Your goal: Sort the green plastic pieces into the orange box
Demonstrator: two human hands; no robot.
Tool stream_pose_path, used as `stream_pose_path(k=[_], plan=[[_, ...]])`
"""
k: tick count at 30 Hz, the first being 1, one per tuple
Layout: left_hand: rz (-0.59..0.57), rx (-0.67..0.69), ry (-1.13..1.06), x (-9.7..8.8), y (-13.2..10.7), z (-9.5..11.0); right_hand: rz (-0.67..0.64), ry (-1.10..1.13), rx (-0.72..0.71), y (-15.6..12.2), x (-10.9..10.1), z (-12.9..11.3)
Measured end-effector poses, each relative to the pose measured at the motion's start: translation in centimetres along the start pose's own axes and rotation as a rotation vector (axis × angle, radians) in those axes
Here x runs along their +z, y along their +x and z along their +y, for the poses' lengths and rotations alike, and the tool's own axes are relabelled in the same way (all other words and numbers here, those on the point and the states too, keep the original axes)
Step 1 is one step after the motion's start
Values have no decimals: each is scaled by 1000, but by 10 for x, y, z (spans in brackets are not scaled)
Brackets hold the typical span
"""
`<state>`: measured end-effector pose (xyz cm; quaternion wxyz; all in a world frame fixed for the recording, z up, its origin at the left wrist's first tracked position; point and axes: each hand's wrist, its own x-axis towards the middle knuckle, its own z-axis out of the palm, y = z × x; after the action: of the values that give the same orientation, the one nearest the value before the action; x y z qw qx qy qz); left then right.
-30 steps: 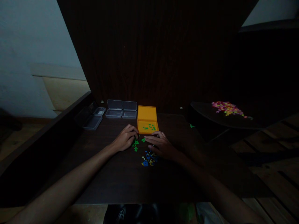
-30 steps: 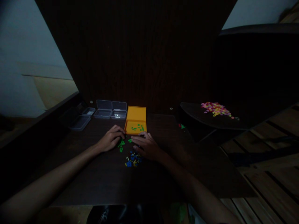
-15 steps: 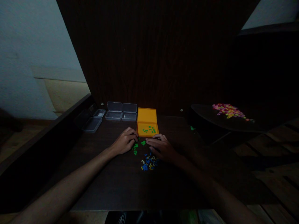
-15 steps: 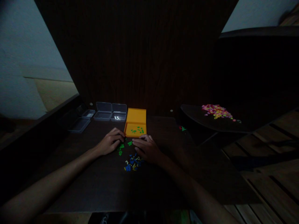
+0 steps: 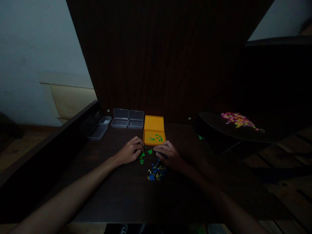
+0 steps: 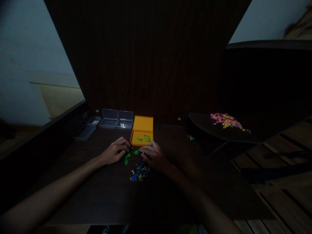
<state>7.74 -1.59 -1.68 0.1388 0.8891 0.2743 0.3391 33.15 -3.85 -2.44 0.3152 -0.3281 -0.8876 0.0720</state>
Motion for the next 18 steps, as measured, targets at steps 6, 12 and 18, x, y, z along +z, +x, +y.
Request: stream_pose_path(k=[6,12,18], plan=[[19,36,-4,1,-1,1,-168,-41,-26,23,-5,-7],[13,36,12,2,-2,2,-476,-93,-46,56,-17,-9],[8,31,18,1,-2,3,-575,-148,-63,70,-22,-8]])
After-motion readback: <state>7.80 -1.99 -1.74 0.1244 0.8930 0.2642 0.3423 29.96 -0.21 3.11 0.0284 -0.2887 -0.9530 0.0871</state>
